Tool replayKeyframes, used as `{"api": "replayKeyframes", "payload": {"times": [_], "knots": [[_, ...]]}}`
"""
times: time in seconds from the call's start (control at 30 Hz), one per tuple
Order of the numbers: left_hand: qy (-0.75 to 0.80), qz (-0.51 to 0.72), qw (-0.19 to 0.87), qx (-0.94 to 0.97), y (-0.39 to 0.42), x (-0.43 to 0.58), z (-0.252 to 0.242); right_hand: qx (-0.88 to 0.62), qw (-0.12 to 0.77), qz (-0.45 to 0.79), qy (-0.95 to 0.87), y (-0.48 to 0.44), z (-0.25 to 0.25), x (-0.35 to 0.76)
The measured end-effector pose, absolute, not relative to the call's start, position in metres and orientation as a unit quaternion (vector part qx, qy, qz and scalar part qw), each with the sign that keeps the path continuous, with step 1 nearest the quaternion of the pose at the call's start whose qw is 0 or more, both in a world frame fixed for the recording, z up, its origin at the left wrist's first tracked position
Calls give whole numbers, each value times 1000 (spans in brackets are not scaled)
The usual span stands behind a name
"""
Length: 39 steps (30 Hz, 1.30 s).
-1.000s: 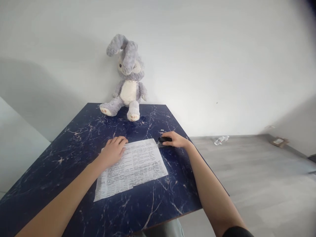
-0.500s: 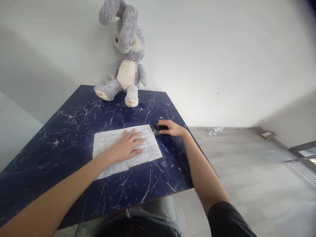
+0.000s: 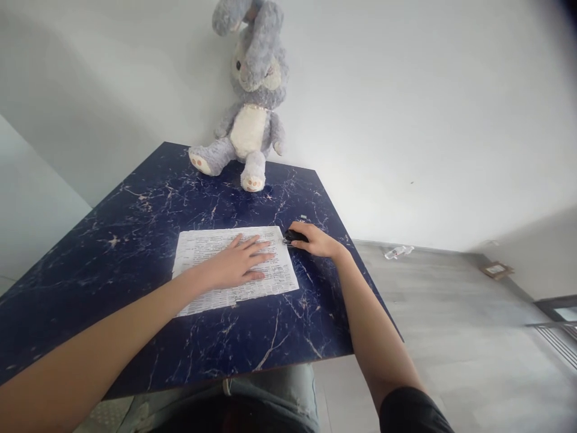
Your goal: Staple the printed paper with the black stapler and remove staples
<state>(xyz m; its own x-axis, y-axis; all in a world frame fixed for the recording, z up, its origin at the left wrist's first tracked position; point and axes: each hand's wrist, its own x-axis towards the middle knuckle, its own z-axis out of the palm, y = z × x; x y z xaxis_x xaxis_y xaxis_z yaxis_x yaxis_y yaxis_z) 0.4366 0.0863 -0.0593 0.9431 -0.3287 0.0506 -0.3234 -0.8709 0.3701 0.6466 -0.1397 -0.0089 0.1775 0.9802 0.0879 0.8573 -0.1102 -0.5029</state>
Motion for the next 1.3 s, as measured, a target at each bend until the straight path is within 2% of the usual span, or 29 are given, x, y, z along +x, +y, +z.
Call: {"api": "replayKeyframes", "payload": {"times": [0.23, 0.4, 0.83, 1.03, 1.3], "knots": [[-174, -1, 192, 966, 91, 434, -57, -753, 204, 94, -619, -137, -13, 644], [-168, 20, 193, 967, 89, 434, -60, -813, 186, 51, -550, -123, -19, 627], [-187, 21, 211, 959, 86, 435, -57, -844, 186, 25, -502, -113, -24, 619], [-194, 34, 178, 964, 82, 436, -60, -848, 177, 15, -499, -108, -24, 615], [-196, 42, 174, 964, 83, 435, -62, -855, 114, -25, -505, -104, -27, 607]]}}
